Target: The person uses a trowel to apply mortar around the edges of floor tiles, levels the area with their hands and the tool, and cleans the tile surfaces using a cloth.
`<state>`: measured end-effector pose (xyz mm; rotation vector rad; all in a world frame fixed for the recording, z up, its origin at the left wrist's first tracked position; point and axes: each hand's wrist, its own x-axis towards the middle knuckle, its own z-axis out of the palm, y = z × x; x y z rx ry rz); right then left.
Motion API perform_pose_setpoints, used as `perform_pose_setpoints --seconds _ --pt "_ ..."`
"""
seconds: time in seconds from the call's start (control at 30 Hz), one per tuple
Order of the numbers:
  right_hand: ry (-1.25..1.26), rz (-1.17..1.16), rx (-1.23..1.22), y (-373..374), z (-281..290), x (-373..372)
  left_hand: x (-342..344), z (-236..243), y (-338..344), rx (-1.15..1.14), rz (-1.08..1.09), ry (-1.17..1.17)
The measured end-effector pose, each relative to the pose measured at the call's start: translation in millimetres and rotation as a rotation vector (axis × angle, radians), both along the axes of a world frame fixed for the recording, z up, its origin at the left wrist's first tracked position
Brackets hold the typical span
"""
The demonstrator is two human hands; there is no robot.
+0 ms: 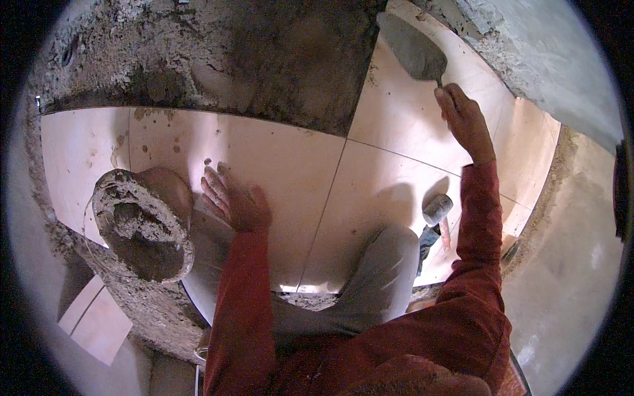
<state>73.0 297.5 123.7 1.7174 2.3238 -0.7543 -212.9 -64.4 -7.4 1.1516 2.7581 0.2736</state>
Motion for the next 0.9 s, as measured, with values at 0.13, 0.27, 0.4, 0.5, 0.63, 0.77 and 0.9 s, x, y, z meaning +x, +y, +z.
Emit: perform_pose_setpoints --seconds 0.13,0.27,0.4,0.5,0.63,0.77,0.9 --pt "-0.098 0.217 0.618 24.9 -46.1 -3.7 0.8 1.6 0.5 0.075 -0.041 0.032" --pt "-0.246 0.191 0.723 70.0 -83.6 -16.6 0.4 -0.4 -0.8 0.065 -0.035 0.019" --pt "-0.306 0.196 0.704 117.9 -99.4 -21.0 0.0 -1.0 -1.2 0.058 -0.047 0.028" --pt "-0.242 0.200 0.721 136.3 -98.2 -9.6 0.8 -0.6 -1.5 0.055 -0.051 0.035" --pt "-0.275 0.125 0.668 139.9 -86.9 12.8 0.5 -2.4 -1.8 0.089 -0.059 0.026" --pt "-0.142 0.101 0.706 134.7 -69.1 35.2 -1.3 -4.8 -2.5 0.061 -0.062 0.055" --pt "-0.159 0.055 0.696 125.8 -52.0 57.8 -0.4 -5.0 -5.0 0.041 -0.051 0.050"
